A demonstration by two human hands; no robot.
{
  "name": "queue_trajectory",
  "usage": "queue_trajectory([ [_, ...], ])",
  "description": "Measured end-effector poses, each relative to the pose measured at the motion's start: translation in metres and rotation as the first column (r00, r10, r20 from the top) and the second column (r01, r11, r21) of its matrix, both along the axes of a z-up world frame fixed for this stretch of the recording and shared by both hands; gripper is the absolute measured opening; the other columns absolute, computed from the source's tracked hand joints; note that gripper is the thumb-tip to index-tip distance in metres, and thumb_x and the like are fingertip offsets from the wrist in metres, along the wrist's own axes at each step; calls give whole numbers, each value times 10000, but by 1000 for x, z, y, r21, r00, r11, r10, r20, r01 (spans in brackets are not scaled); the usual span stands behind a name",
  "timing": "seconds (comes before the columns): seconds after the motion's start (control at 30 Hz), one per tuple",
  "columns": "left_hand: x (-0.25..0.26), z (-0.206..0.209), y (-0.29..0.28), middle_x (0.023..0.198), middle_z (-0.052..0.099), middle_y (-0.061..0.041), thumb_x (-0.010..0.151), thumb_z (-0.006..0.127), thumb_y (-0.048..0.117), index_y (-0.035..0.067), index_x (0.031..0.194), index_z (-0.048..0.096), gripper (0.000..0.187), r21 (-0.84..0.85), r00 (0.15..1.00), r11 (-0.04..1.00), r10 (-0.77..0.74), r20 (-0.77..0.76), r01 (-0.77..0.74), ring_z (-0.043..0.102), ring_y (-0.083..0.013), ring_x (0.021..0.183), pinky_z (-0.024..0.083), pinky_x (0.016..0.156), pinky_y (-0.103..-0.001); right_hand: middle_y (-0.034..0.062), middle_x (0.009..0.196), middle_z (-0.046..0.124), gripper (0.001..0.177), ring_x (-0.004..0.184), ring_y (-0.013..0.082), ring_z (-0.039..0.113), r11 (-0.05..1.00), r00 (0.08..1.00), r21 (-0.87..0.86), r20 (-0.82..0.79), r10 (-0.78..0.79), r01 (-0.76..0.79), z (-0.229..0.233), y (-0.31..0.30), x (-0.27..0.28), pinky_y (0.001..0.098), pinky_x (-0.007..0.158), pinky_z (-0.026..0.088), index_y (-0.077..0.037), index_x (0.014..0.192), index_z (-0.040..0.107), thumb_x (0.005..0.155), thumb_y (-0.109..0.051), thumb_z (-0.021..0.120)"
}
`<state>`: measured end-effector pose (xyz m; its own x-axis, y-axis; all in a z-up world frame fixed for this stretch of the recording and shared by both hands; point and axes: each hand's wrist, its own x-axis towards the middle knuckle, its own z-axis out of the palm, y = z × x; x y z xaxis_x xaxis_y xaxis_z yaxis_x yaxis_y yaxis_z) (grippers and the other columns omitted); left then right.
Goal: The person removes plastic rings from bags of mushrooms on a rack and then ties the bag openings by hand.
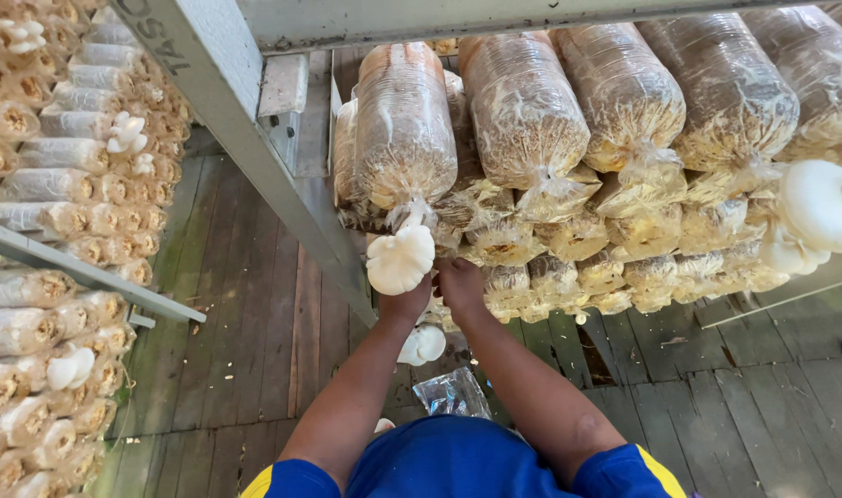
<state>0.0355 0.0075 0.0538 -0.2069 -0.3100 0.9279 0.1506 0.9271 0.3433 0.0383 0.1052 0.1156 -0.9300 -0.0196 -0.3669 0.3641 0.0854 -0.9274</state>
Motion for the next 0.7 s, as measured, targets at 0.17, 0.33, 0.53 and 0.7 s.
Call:
queue_trajectory([
  [0.17,-14,3,-8,1339,549,269,1134,261,323,314,1517,364,397,-26,984,992,-128,-123,126,474,178,1236,270,1159,-136,191,602,622,253,495,241,641,991,996,-107,-8,-84,83,-48,-9,-13,287,416,448,48,803,653,948,-159,661],
  [0.33,-19,-43,-14,1343,584,234,1140,243,329,277,1539,370,422,-59,933,962,-274,-233,268,531,139,1213,225,1212,-256,184,545,629,245,429,231,634,985,988,-86,-2,-153,153,-25,-10,-2,283,344,433,16,702,662,901,-126,680],
  [0.53,-37,-160,-70,1585,422,-139,893,533,431,78,1532,427,738,-449,904,893,176,389,19,449,-408,1402,370,1080,-687,147,590,676,268,468,215,685,993,996,74,-37,-85,88,-34,-2,-11,292,372,486,-34,808,742,909,-264,650],
  [0.7,-52,-180,-67,1612,376,-203,953,505,302,69,1555,403,654,-497,899,867,236,370,-23,414,-451,1409,326,1074,-726,158,704,722,318,571,233,728,983,995,175,-63,71,-59,-20,12,-15,309,461,545,-24,907,762,913,-323,651],
])
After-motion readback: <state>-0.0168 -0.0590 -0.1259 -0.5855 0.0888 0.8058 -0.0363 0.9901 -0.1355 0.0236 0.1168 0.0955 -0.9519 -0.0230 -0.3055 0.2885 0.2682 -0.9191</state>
